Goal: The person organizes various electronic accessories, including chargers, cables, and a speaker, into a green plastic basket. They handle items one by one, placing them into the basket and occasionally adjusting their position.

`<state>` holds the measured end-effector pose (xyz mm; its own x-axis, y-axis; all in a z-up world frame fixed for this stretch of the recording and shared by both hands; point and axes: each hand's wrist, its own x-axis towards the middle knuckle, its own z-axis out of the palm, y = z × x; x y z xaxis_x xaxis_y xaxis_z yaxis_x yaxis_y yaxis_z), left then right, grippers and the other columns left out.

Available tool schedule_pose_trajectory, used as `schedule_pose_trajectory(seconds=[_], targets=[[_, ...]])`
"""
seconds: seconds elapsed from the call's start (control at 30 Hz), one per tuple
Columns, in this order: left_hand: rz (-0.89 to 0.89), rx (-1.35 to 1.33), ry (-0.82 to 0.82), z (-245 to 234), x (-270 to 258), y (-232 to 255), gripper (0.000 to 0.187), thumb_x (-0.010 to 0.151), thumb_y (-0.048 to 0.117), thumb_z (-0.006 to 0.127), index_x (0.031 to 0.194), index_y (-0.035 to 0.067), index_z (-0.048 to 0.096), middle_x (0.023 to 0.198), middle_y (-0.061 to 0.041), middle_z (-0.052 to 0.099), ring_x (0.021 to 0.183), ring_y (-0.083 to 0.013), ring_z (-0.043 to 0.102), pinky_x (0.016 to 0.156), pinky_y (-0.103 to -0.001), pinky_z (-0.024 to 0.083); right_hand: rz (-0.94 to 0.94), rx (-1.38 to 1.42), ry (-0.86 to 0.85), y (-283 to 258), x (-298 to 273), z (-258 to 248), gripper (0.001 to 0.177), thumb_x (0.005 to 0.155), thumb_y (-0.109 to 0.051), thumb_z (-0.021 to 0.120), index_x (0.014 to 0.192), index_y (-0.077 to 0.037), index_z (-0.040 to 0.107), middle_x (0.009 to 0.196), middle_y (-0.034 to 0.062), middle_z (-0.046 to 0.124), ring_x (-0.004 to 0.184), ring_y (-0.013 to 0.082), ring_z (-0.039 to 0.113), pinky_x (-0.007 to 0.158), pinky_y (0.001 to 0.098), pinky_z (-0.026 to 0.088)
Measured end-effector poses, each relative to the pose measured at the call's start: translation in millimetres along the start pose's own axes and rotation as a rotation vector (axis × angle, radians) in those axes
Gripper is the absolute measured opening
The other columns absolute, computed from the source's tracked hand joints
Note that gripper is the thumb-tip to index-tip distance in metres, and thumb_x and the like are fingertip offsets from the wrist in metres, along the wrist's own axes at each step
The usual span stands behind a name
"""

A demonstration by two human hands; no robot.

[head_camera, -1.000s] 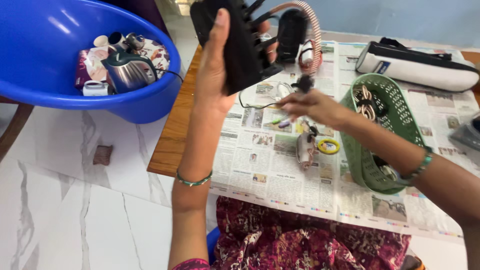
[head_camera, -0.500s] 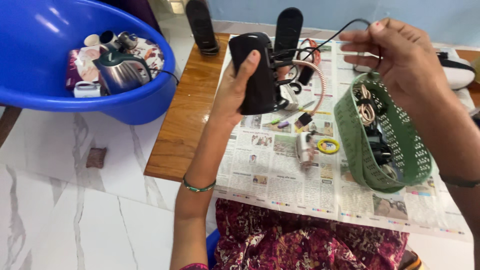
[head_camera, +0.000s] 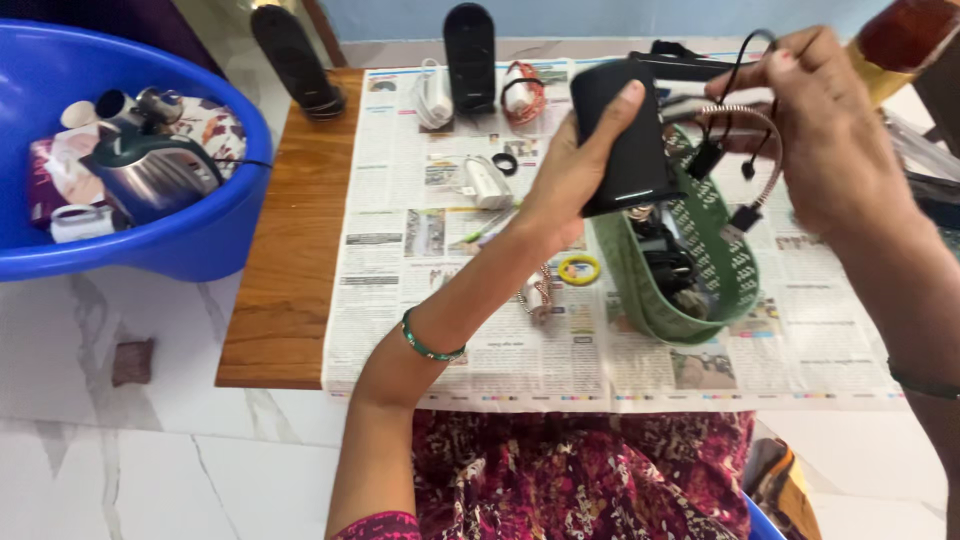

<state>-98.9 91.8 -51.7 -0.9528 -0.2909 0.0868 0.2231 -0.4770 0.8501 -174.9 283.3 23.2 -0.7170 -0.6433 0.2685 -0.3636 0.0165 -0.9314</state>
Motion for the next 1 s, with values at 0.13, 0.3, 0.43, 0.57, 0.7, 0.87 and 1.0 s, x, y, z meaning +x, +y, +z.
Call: schedule_pose_trajectory(seconds=[0.13, 0.3, 0.43, 0.57, 0.7, 0.87, 1.0], targets=[[-0.171, 0.043, 0.048, 11, 17, -42, 0.068, 0.088, 0.052, 0.070, 0.125, -0.005, 0.060, 0.100, -0.012, 0.070, 0.084, -0.0195, 0.072, 0.072, -0.036, 0.065, 0.246, -0.068, 0.053, 39, 2, -14, 0.014, 0.114, -0.026, 0.032, 0.113, -0.014, 0.038, 0.121, 0.0112, 0.065, 0.109, 0.0243, 0.069, 0.087, 0.0397, 0.058], [-0.392, 0.100, 0.236, -4, 54, -89, 0.084, 0.093, 0.046, 0.066, 0.143, -0.009, 0.025, 0.128, -0.024, 0.056, 0.108, -0.0280, 0.067, 0.088, -0.044, 0.061, 0.461, 0.111, 0.042, 102, 27, -16, 0.013, 0.110, -0.024, 0.038, 0.118, -0.017, 0.046, 0.117, 0.0025, 0.065, 0.103, 0.0167, 0.062, 0.076, 0.0336, 0.048], [-0.385, 0.152, 0.185, -18, 75, -112, 0.084, 0.094, 0.042, 0.063, 0.146, -0.009, 0.021, 0.136, -0.026, 0.052, 0.113, -0.0291, 0.062, 0.092, -0.045, 0.057, 0.486, 0.161, -0.015, 136, 41, -20, 0.022, 0.109, -0.019, 0.043, 0.128, -0.014, 0.053, 0.115, 0.0009, 0.063, 0.099, 0.0120, 0.059, 0.077, 0.0295, 0.048], [-0.240, 0.423, 0.105, -22, 79, -110, 0.065, 0.092, 0.042, 0.064, 0.130, -0.010, 0.050, 0.114, -0.024, 0.068, 0.101, -0.0294, 0.068, 0.085, -0.043, 0.057, 0.480, 0.093, -0.082, 146, 43, -33, 0.029, 0.107, -0.015, 0.047, 0.133, -0.008, 0.057, 0.117, 0.0010, 0.065, 0.099, 0.0104, 0.060, 0.082, 0.0284, 0.051], [0.150, 1.162, 0.053, -18, 57, -70, 0.059, 0.083, 0.057, 0.067, 0.093, 0.001, 0.079, 0.074, -0.019, 0.076, 0.075, -0.0335, 0.076, 0.075, -0.043, 0.058, 0.399, -0.064, -0.100, 143, 43, -36, 0.031, 0.105, -0.011, 0.050, 0.132, -0.003, 0.063, 0.118, 0.0025, 0.069, 0.102, 0.0112, 0.063, 0.091, 0.0290, 0.053], [0.168, 1.304, 0.110, -9, 44, -49, 0.067, 0.083, 0.064, 0.068, 0.082, -0.002, 0.078, 0.066, -0.021, 0.072, 0.068, -0.0363, 0.075, 0.069, -0.045, 0.060, 0.259, -0.192, -0.065, 146, 39, -22, 0.032, 0.105, -0.011, 0.053, 0.134, -0.001, 0.065, 0.119, 0.0040, 0.070, 0.106, 0.0104, 0.059, 0.094, 0.0259, 0.047], [0.035, 1.159, 0.087, -16, 52, -50, 0.064, 0.081, 0.055, 0.073, 0.096, -0.006, 0.065, 0.064, -0.018, 0.076, 0.062, -0.0308, 0.081, 0.068, -0.040, 0.065, 0.334, -0.086, -0.052, 152, 40, -20, 0.033, 0.108, -0.013, 0.050, 0.135, -0.002, 0.065, 0.119, 0.0060, 0.069, 0.107, 0.0132, 0.058, 0.095, 0.0262, 0.046]])
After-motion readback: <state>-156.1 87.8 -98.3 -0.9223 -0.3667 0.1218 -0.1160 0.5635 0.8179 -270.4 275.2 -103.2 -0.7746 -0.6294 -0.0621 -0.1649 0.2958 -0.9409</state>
